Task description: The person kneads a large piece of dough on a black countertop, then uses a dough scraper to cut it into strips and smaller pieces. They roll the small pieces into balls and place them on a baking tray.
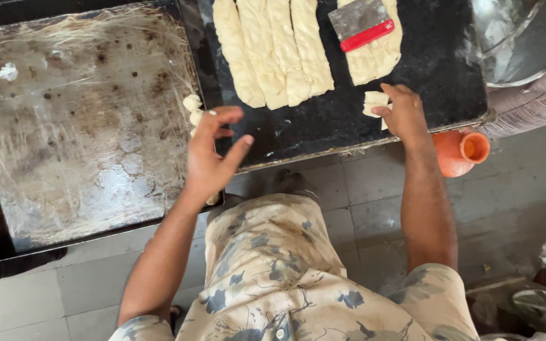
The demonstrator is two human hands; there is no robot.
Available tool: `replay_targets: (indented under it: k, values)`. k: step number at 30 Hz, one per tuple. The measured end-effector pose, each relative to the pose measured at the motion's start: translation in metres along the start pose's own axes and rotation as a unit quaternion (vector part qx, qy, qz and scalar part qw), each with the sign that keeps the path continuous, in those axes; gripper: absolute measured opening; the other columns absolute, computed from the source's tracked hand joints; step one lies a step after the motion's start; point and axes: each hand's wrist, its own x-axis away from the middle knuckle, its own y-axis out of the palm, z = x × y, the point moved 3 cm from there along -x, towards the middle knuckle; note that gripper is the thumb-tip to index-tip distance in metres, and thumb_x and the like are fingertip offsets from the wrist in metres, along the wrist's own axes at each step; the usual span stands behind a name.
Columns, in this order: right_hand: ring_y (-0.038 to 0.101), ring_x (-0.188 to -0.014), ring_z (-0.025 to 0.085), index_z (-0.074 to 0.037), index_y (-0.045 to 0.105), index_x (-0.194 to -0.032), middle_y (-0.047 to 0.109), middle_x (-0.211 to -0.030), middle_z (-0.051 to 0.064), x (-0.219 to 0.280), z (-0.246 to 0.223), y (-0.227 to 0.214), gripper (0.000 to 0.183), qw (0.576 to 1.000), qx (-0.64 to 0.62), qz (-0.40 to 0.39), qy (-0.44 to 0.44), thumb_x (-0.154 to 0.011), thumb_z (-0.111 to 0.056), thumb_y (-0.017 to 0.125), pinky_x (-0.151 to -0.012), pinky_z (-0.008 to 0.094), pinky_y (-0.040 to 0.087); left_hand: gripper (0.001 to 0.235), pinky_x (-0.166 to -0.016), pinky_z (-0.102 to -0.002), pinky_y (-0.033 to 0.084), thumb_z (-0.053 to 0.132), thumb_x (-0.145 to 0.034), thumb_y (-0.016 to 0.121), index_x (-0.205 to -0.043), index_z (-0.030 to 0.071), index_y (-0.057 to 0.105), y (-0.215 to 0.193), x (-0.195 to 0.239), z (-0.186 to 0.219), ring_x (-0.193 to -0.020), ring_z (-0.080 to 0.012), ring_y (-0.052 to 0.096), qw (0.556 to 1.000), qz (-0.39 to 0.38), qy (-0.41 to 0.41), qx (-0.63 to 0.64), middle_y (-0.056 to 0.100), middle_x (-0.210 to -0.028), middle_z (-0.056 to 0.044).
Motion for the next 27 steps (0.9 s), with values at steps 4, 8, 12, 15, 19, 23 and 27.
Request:
replay_targets:
  k: [4, 8, 12, 15, 19, 23, 27]
  values:
    - [0.068, -0.100, 0.037, -0.006, 0.076, -0.108, 0.070, -0.106, 0.020, 0.009, -0.002, 0.002, 0.035, 0.998, 0.042, -0.011, 0.052, -0.076, -0.011, 0.091, -0.086, 0.045, 0.053, 0.034, -0.091, -0.031, 0.057, 0.008, -0.092, 0.078, -0.124, 0.006, 0.064, 0.036, 0.004, 0.012, -0.117, -0.0195, 0.066, 0.997, -0.071, -0.012, 0.001, 0.066, -0.131, -0.009]
    - [0.071, -0.098, 0.025, -0.002, 0.070, -0.108, 0.068, -0.126, 0.016, 0.012, -0.027, -0.015, 0.029, 0.981, -0.169, 0.089, 0.031, -0.083, 0.000, 0.084, -0.079, 0.037, 0.057, 0.032, -0.089, -0.031, 0.058, 0.011, -0.092, 0.077, -0.121, 0.006, 0.065, 0.058, 0.009, 0.012, -0.113, -0.0191, 0.068, 0.992, -0.111, -0.053, 0.034, 0.067, -0.129, -0.009]
    - [0.072, -0.107, 0.017, -0.002, 0.061, -0.125, 0.071, -0.118, 0.011, 0.019, -0.071, 0.005, 0.037, 0.810, -0.572, 0.009, 0.129, -0.091, 0.010, 0.071, -0.093, 0.032, 0.063, 0.037, -0.089, -0.032, 0.059, 0.014, -0.094, 0.076, -0.128, 0.003, 0.065, 0.079, 0.012, 0.007, -0.114, -0.0181, 0.068, 0.971, -0.103, -0.156, 0.147, 0.066, -0.127, -0.012]
    - [0.068, -0.104, 0.014, -0.003, 0.057, -0.140, 0.066, -0.115, 0.008, 0.042, -0.116, 0.031, 0.058, 0.765, -0.626, -0.071, 0.133, -0.086, 0.012, 0.071, -0.090, 0.029, 0.058, 0.065, -0.089, -0.030, 0.058, 0.014, -0.086, 0.081, -0.140, 0.002, 0.048, 0.094, 0.016, 0.009, -0.114, -0.0145, 0.065, 0.966, -0.102, -0.180, 0.152, 0.061, -0.135, -0.011]
    - [0.069, -0.102, 0.016, 0.004, 0.065, -0.131, 0.073, -0.117, 0.012, 0.060, -0.148, 0.055, 0.032, 0.744, -0.645, -0.084, 0.154, -0.099, 0.003, 0.066, -0.089, 0.031, 0.058, 0.056, -0.085, -0.028, 0.061, 0.012, -0.090, 0.079, -0.140, 0.004, 0.058, 0.100, 0.023, 0.005, -0.102, -0.0124, 0.070, 0.972, -0.077, -0.169, 0.146, 0.070, -0.125, -0.013]
    - [0.071, -0.100, 0.019, 0.006, 0.063, -0.127, 0.072, -0.113, 0.013, 0.056, -0.146, 0.054, 0.027, 0.704, -0.682, -0.059, 0.188, -0.103, -0.005, 0.064, -0.085, 0.038, 0.063, 0.034, -0.072, -0.024, 0.058, 0.009, -0.096, 0.072, -0.130, 0.003, 0.073, 0.096, 0.033, -0.016, -0.083, -0.0099, 0.071, 0.977, -0.049, -0.197, 0.069, 0.080, -0.112, -0.013]
    - [0.074, -0.100, 0.022, 0.005, 0.060, -0.131, 0.073, -0.114, 0.014, 0.044, -0.134, 0.040, 0.032, 0.662, -0.713, 0.002, 0.230, -0.103, -0.010, 0.059, -0.085, 0.037, 0.060, 0.026, -0.076, -0.024, 0.061, 0.010, -0.100, 0.064, -0.122, 0.001, 0.074, 0.083, 0.034, -0.039, -0.095, -0.0108, 0.075, 0.982, 0.054, -0.166, 0.073, 0.074, -0.119, -0.014]
